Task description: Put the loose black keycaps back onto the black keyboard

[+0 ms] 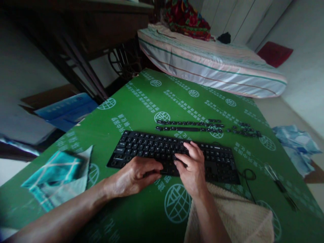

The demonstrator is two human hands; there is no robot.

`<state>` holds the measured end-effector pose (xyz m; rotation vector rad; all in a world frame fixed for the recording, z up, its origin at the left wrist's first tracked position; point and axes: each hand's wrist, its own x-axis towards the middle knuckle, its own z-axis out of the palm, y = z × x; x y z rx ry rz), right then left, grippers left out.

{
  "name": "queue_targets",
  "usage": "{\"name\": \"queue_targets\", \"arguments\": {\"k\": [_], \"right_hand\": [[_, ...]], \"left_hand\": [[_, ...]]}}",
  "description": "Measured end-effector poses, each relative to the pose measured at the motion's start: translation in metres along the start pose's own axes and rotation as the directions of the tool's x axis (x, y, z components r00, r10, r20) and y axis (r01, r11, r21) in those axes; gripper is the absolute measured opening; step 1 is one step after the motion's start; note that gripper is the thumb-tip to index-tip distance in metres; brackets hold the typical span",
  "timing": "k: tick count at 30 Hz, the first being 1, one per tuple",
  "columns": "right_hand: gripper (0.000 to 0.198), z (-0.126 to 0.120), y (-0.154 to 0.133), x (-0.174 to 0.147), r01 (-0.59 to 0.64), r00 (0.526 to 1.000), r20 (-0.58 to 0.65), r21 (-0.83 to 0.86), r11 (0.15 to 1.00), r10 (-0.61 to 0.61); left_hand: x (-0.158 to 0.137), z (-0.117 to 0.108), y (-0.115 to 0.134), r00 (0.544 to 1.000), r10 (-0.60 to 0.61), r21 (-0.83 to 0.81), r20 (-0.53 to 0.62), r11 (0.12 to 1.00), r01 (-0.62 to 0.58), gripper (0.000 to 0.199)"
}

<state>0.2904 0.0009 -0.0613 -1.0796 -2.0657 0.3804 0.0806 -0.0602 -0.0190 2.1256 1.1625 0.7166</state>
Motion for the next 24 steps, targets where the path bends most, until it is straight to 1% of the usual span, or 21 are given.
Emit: {"name": "queue_targets", "arguments": {"k": [5, 9, 14, 18, 24], "right_hand": [[0.011, -0.001, 0.001, -0.001, 0.013, 1.000, 0.007, 0.002, 1.000, -0.013], [0.011, -0.002, 0.001, 0.000, 0.028, 1.000, 0.004, 0.011, 1.000, -0.028], [0.011, -0.004, 0.001, 0.001, 0.032, 0.999, 0.010, 0.016, 0.999, -0.032], [0.013, -0.005, 0.003, 0.001, 0.014, 0.999, 0.031, 0.014, 1.000, -0.015], [0.013, -0.007, 0.005, -0.001, 0.024, 0.998, 0.049, 0.016, 1.000, -0.025]], "left_hand": [[-0.001, 0.004, 0.008, 0.994, 0.092, 0.126, 0.054, 0.987, -0.098, 0.017], [-0.002, 0.013, 0.016, 0.976, 0.179, 0.210, 0.125, 0.957, -0.203, 0.012], [-0.001, 0.023, 0.017, 0.953, 0.258, 0.273, 0.159, 0.916, -0.293, 0.009], [-0.001, 0.025, 0.016, 0.944, 0.271, 0.329, 0.186, 0.889, -0.320, 0.010], [-0.001, 0.027, 0.015, 0.943, 0.266, 0.333, 0.198, 0.887, -0.320, 0.009]]}}
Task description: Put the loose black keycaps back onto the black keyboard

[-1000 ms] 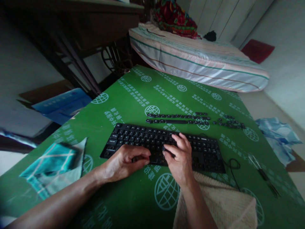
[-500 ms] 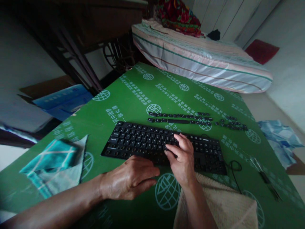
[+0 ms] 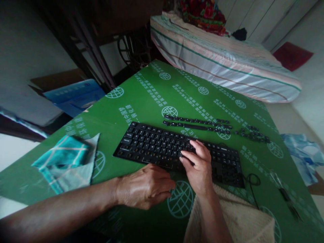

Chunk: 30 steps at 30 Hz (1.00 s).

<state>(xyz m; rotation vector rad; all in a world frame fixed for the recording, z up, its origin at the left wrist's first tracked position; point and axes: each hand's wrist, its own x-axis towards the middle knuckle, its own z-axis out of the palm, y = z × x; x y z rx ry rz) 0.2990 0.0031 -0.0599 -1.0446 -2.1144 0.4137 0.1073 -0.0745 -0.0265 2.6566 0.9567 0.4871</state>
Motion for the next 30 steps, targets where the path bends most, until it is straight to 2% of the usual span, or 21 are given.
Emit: {"name": "queue_targets", "arguments": {"k": [10, 19, 22, 26, 30], "right_hand": [[0.013, -0.003, 0.002, 0.000, 0.043, 0.999, 0.025, -0.021, 0.999, -0.043], [0.014, -0.002, 0.001, 0.000, 0.087, 0.996, 0.021, -0.043, 0.995, -0.086], [0.014, -0.001, 0.000, 0.000, 0.100, 0.995, 0.023, -0.052, 0.994, -0.099], [0.015, 0.000, -0.001, 0.000, 0.098, 0.995, 0.004, -0.052, 0.994, -0.098], [0.015, 0.001, 0.000, 0.000, 0.063, 0.998, 0.007, -0.041, 0.997, -0.063]], "left_hand": [[0.001, 0.001, 0.002, 0.999, -0.016, -0.035, -0.033, 0.999, 0.015, 0.010], [0.001, 0.002, 0.002, 0.999, -0.037, -0.045, -0.019, 0.998, 0.036, 0.009], [0.002, 0.003, 0.003, 0.994, -0.071, 0.000, -0.084, 0.997, 0.072, 0.008], [0.005, 0.006, 0.001, 0.963, -0.128, 0.105, -0.235, 0.982, 0.156, 0.021], [0.008, 0.014, -0.006, 0.947, -0.158, 0.249, -0.280, 0.941, 0.230, 0.024]]}}
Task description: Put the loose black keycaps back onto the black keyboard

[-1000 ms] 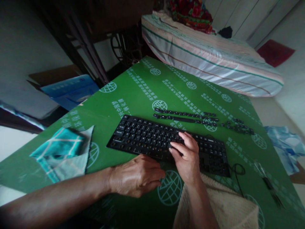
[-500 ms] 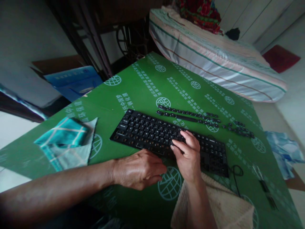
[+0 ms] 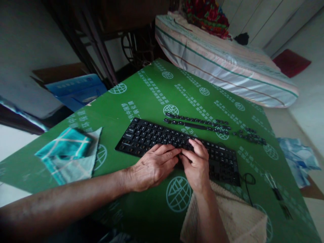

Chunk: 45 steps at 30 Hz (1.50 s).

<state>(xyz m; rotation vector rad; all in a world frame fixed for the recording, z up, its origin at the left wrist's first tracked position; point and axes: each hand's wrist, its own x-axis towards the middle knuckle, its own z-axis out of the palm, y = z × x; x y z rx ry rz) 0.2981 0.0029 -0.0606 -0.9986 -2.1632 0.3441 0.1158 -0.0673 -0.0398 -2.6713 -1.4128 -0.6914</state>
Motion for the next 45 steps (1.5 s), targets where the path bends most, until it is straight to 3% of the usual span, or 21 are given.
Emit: {"name": "queue_targets", "arguments": {"k": [11, 30, 39, 45], "right_hand": [[0.016, 0.003, 0.000, 0.000, 0.012, 1.000, 0.000, -0.034, 0.999, -0.012], [0.026, 0.006, -0.021, -0.002, 0.120, 0.993, 0.040, -0.326, 0.938, -0.113], [0.022, 0.003, -0.008, -0.001, -0.004, 0.969, -0.246, -0.059, 0.998, -0.010], [0.022, 0.000, -0.009, 0.000, 0.003, 0.958, -0.288, -0.023, 1.000, -0.010]], "left_hand": [[-0.002, 0.008, -0.004, 0.996, 0.083, 0.172, -0.030, 0.982, -0.076, 0.025], [0.000, 0.010, -0.003, 0.994, 0.109, 0.176, 0.020, 0.978, -0.111, 0.027], [-0.004, 0.017, -0.005, 0.985, 0.132, 0.162, -0.111, 0.980, -0.113, 0.019], [-0.006, 0.014, -0.002, 0.980, 0.133, 0.140, -0.146, 0.984, -0.113, 0.015]]}}
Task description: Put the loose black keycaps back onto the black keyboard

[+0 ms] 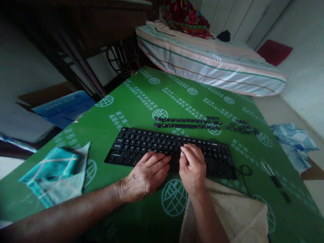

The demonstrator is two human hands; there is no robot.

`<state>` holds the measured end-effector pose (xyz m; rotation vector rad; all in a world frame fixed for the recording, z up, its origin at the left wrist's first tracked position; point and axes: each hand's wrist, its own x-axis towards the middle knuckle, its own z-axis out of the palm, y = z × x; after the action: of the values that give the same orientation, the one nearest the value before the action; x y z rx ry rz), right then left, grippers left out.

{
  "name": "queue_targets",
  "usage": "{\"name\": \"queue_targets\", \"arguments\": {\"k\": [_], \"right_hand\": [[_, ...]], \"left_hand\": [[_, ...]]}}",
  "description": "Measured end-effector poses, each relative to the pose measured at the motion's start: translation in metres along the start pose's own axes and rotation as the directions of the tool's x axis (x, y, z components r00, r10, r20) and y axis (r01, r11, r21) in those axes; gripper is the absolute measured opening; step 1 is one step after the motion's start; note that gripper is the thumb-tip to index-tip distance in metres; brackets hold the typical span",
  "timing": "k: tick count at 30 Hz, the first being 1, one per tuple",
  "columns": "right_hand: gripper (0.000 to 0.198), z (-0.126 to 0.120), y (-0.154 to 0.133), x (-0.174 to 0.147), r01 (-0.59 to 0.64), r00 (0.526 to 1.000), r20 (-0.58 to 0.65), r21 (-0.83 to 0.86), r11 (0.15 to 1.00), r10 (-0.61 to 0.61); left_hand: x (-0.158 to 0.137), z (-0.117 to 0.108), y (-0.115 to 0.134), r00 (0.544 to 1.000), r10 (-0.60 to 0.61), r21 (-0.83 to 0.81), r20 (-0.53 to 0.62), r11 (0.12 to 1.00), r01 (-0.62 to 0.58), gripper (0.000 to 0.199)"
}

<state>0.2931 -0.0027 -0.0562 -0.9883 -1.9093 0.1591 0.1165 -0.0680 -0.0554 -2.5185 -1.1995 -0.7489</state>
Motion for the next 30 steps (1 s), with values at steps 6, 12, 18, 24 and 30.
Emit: {"name": "queue_targets", "arguments": {"k": [6, 12, 18, 24, 30], "right_hand": [[0.032, -0.001, -0.004, -0.002, 0.073, 0.990, 0.121, 0.025, 0.997, -0.076], [0.036, 0.001, -0.005, -0.004, 0.164, 0.967, 0.203, -0.047, 0.985, -0.151], [0.029, 0.002, -0.007, -0.005, 0.221, 0.944, 0.278, -0.133, 0.966, -0.178], [0.032, 0.001, -0.003, -0.006, 0.177, 0.970, 0.177, -0.056, 0.983, -0.165], [0.031, 0.002, -0.004, -0.007, 0.196, 0.955, 0.247, -0.111, 0.974, -0.164]], "left_hand": [[0.002, -0.010, 0.004, 0.998, 0.049, -0.089, 0.030, 0.995, -0.046, 0.014], [0.002, -0.011, 0.003, 0.998, 0.054, -0.116, 0.046, 0.992, -0.048, 0.020], [0.002, -0.012, 0.003, 0.997, 0.048, -0.136, 0.062, 0.990, -0.039, 0.020], [0.002, -0.012, 0.003, 0.997, 0.053, -0.145, 0.056, 0.988, -0.045, 0.020], [0.003, -0.012, 0.003, 0.996, 0.048, -0.143, 0.069, 0.989, -0.038, 0.019]]}}
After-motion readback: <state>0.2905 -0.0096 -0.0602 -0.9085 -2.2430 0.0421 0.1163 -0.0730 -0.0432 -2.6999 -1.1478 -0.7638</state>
